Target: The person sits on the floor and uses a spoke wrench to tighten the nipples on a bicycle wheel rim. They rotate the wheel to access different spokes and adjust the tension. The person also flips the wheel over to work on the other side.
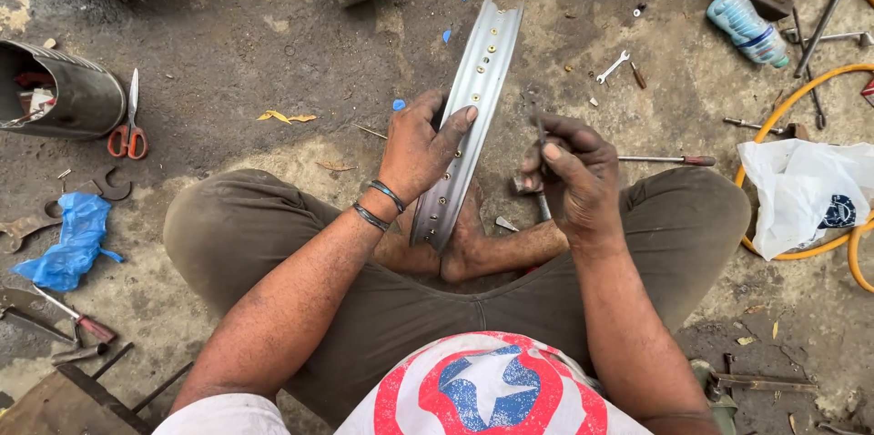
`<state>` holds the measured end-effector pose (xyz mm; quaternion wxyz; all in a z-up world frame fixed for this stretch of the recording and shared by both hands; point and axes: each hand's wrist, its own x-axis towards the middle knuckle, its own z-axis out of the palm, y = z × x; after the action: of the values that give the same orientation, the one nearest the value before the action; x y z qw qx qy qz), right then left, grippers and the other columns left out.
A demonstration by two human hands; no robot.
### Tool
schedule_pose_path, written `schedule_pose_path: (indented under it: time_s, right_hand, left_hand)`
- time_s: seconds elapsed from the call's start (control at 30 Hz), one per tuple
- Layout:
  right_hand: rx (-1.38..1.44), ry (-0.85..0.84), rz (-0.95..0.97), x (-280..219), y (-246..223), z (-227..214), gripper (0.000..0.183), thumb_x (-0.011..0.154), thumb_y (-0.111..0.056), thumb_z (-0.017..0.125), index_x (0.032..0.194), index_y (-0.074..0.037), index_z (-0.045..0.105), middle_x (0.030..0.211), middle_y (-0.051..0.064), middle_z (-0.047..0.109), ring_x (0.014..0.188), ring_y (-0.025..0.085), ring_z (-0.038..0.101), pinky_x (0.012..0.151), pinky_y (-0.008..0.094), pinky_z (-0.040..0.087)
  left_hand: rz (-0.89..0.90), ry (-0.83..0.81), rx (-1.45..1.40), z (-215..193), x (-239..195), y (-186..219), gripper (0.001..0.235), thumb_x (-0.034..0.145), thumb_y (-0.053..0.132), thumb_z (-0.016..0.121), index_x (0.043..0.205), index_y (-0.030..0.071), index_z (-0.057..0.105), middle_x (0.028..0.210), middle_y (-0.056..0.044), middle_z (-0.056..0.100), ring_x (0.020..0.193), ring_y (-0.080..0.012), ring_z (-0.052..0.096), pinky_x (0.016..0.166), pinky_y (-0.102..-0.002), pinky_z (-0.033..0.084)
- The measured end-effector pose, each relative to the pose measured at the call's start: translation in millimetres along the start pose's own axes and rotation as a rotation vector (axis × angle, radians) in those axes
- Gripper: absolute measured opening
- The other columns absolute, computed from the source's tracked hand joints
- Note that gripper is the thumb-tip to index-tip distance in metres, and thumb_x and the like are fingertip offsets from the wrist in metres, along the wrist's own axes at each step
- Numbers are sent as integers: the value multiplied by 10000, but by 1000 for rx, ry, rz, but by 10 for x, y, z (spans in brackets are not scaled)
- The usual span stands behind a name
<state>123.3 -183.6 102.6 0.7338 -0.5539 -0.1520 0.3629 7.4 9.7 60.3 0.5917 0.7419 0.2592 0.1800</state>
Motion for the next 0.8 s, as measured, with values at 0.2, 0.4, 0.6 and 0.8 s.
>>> schedule_pose_path:
  time_s: [0.2,0.4,0.6,0.8]
  right_hand:
    - [174,71,179,40,606,-118,202,985,-49,684,1165,43,681,704,29,599,554,117,537,511,263,468]
    - [-383,159,108,189,556,39,166,976,-71,708,1122,-32,775,727,58,644,507,88,454,431,253,385]
    - [-650,25,-232,264,461,100,133,981,-60,705,1103,-44,756,950,52,760,850,68,717,751,205,623]
    - [-524,97,-135,530,5,115,216,912,-71,746,1122,-118,734,909,47,725,786,103,696,677,239,628]
  left_hand:
    - [-162,0,-85,10,-22,-128,512,920,494,705,995,-10,749,743,-110,744,642,-154,731,561,-317,599]
    - [-247,-20,-178,119,-46,-153,458,914,423,740,1042,-17,747,777,-106,764,663,-150,738,584,-309,612]
    - [-197,-8,-113,156,-45,-116,422,910,400,734,1019,-6,768,773,-96,767,656,-148,737,591,-301,610]
    - [-163,-3,-250,169,-75,-176,371,902,364,779,980,2,766,771,-73,748,656,-126,689,572,-302,584]
